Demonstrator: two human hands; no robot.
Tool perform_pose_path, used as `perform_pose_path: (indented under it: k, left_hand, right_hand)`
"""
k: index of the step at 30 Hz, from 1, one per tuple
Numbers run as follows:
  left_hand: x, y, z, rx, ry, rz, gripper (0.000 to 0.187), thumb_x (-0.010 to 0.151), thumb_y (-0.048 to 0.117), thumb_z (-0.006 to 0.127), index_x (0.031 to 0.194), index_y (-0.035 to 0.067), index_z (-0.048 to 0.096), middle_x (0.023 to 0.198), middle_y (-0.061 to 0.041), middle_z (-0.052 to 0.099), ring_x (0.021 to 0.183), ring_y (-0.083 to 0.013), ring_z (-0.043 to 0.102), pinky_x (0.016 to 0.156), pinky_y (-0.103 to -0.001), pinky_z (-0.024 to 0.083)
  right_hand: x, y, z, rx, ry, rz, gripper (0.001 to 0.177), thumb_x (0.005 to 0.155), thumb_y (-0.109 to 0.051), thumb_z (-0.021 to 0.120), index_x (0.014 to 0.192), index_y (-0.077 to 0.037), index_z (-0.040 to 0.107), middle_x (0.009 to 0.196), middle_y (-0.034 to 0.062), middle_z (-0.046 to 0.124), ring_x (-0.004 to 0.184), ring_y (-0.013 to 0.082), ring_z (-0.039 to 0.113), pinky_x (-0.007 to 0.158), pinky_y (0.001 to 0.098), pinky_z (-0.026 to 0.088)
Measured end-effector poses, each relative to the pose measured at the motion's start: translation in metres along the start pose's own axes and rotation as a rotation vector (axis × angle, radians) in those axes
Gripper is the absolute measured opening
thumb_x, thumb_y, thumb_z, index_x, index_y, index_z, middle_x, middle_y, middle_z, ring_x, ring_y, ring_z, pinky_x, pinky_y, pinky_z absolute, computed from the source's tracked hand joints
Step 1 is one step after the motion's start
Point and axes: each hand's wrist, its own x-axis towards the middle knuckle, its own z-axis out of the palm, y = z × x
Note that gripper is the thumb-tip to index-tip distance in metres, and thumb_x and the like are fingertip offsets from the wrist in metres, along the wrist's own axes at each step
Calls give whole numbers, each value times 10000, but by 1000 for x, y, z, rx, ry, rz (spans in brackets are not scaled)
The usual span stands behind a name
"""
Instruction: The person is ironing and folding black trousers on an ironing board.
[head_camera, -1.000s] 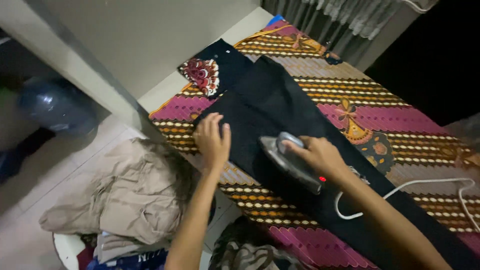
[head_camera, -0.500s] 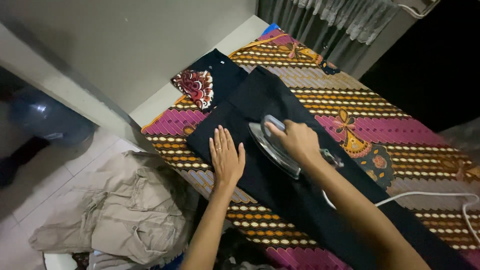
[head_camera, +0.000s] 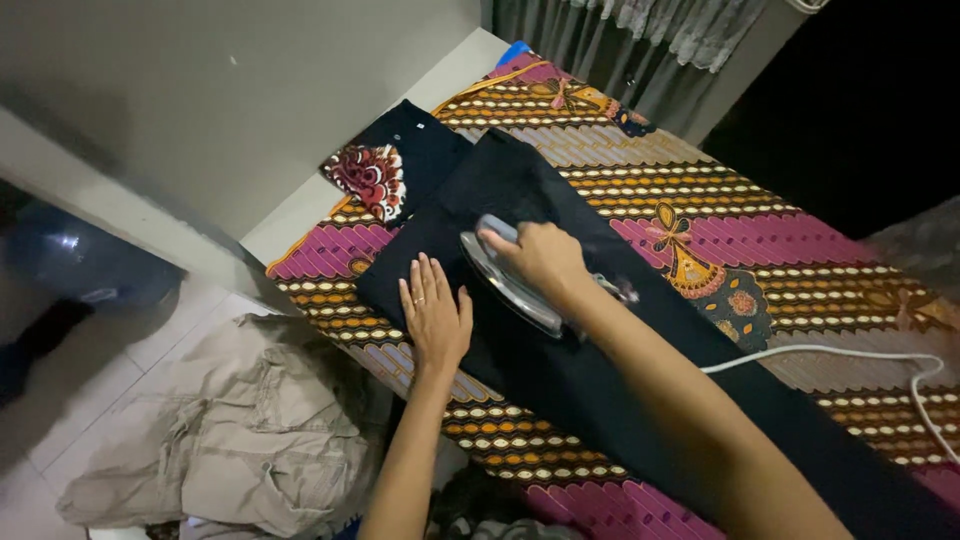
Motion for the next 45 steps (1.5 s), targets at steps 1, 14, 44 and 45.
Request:
perform_pose_path:
  k: [1, 14, 44, 45]
  left_hand:
    - [1, -1, -1, -1, 0, 4, 657, 1015, 337, 501, 1506, -90, 417, 1629, -235, 348, 1544, -337, 269, 1267, -522, 152]
    - [0, 1, -1, 33, -48, 2, 664, 1046, 368, 444, 1526, -89, 391, 1632, -247, 328, 1539, -359, 252, 1252, -533, 141]
    - [2, 4, 4, 46, -83, -6, 698, 1028, 407, 471, 1525, -78, 404, 1635, -246, 326, 1545, -369, 239, 1245, -563, 99]
    - [4, 6, 3, 71, -91, -20, 709, 1012, 410, 484, 1518, -81, 407, 1630, -252, 326, 1540, -374, 239, 1237, -571, 96]
  right_hand:
    - [-10, 5, -6, 1, 3, 3, 819, 889, -782, 490, 851, -15, 776, 811, 263, 724, 799, 428, 734, 716, 528, 580]
    - [-22, 42, -39, -5, 84, 223, 762, 907, -763, 486, 975, -48, 744, 841, 296, 711, 848, 465, 709, 733, 563, 546]
    - [-59, 139, -66, -38, 66, 403, 738, 935, -756, 466, 1055, -89, 757, 838, 243, 737, 821, 426, 729, 745, 531, 546]
    - [-53, 137, -68, 14, 86, 394, 725, 928, -752, 471, 1039, -99, 766, 834, 226, 744, 806, 413, 734, 738, 525, 542]
